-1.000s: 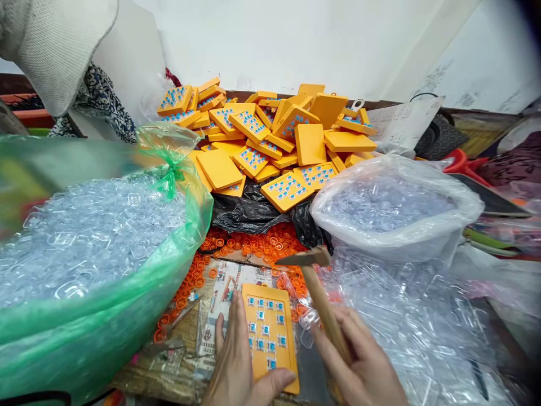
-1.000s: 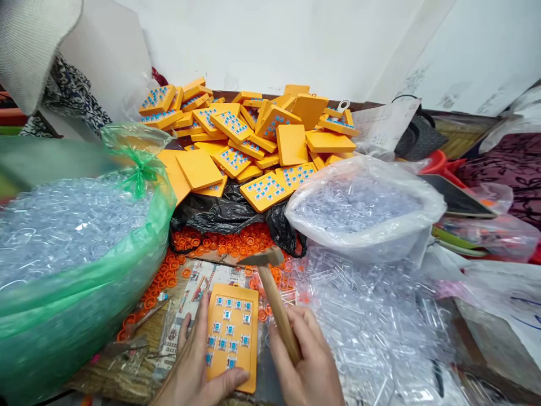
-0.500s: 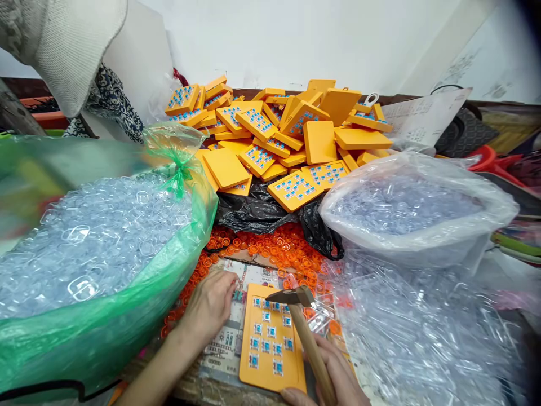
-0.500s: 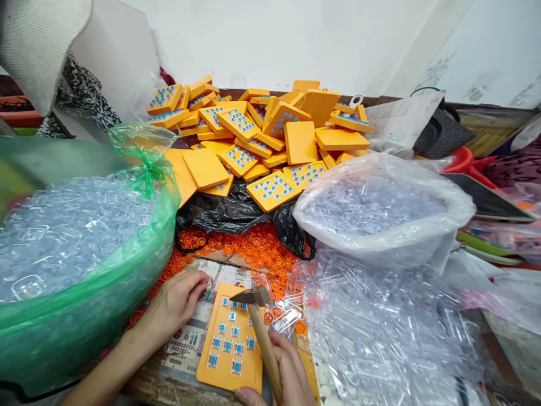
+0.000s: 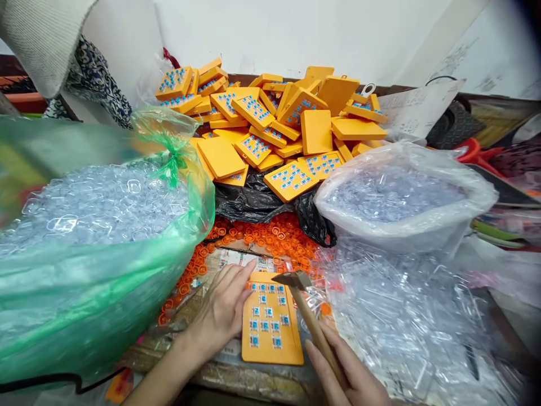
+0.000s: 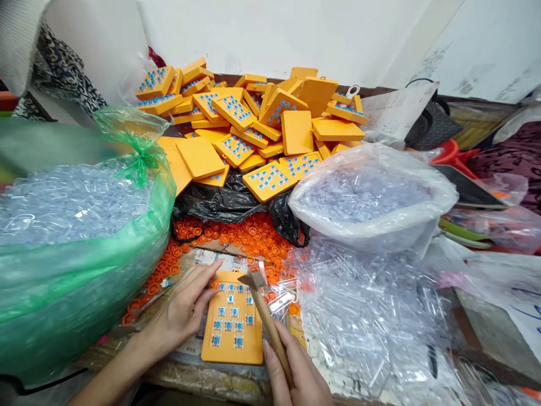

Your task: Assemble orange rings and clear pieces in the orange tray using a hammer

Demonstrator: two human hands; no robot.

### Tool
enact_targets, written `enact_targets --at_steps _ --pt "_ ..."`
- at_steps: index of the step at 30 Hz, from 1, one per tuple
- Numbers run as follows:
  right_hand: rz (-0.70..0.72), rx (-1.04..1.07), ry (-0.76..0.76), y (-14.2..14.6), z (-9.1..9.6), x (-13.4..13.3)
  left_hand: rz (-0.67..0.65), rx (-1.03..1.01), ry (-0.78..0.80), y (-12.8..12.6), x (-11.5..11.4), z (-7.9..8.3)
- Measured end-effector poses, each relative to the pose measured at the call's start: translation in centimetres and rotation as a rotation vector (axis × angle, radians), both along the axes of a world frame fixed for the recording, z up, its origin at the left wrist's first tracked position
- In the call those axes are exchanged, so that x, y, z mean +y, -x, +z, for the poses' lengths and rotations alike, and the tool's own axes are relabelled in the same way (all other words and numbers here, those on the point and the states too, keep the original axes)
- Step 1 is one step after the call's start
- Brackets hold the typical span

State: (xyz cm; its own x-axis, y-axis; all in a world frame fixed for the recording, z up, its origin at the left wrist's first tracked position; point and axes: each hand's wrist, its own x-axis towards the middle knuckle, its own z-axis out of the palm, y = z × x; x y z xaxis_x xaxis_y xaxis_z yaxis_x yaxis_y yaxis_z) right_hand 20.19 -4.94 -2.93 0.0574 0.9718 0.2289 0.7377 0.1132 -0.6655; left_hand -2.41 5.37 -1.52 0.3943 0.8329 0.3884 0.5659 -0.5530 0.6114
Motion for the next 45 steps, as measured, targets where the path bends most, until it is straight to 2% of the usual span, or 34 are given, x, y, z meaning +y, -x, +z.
enact_targets --at_steps 2,5,12,16,18,20,23,25,29,32,35,39,42,45 --pt "0.069 -0.038 -0.054 0.4 0.3 0.1 -0.041 -0.028 -0.004 -0.8 0.2 -0.2" --pt "0.108 -0.053 -0.103 1.4 0.9 0.5 -0.033 -0.07 0.02 -1.4 0.6 -1.0" --pt "0.172 -0.03 -0.175 2.2 1.8 0.7 0.01 -0.205 0.059 -0.9 0.6 -1.9" --pt "0.218 -0.111 -0.087 1.8 1.8 1.0 0.056 -0.235 0.136 -0.9 0.5 -1.9" --pt "0.193 -0.101 -0.076 1.6 1.7 1.2 0.059 -0.238 0.172 -0.8 0.4 -1.7" --pt "0.092 -0.054 -0.082 1.5 1.5 1.2 0.06 -0.242 0.222 -0.6 0.5 -1.2" --pt "-0.073 0.005 -0.009 1.3 1.0 1.3 0.129 -0.18 0.212 -0.4 1.7 -0.4" --pt "-0.114 0.029 0.06 1.4 0.6 1.5 0.187 -0.125 0.149 -0.6 3.4 0.2" --pt "-0.081 0.026 0.049 1.8 -0.2 1.7 0.249 -0.07 0.122 -1.7 7.0 0.4" --pt "-0.006 -0.025 -0.002 1.7 -0.8 1.5 0.257 -0.036 0.158 -2.3 8.6 0.1" --pt "0.049 -0.051 0.011 1.3 -1.2 1.2 0.246 -0.017 0.184 -2.6 9.0 -0.2" --pt "0.032 -0.015 0.055 1.2 -1.2 1.0 0.277 -0.006 0.189 -3.4 9.3 -0.3" --pt "0.02 -0.007 0.052 1.4 -0.9 1.0 0.302 -0.027 0.19 -4.0 9.5 -0.1" --pt "0.024 -0.015 0.031 1.4 -1.0 0.9 0.293 -0.084 0.205 -3.6 9.1 0.4"
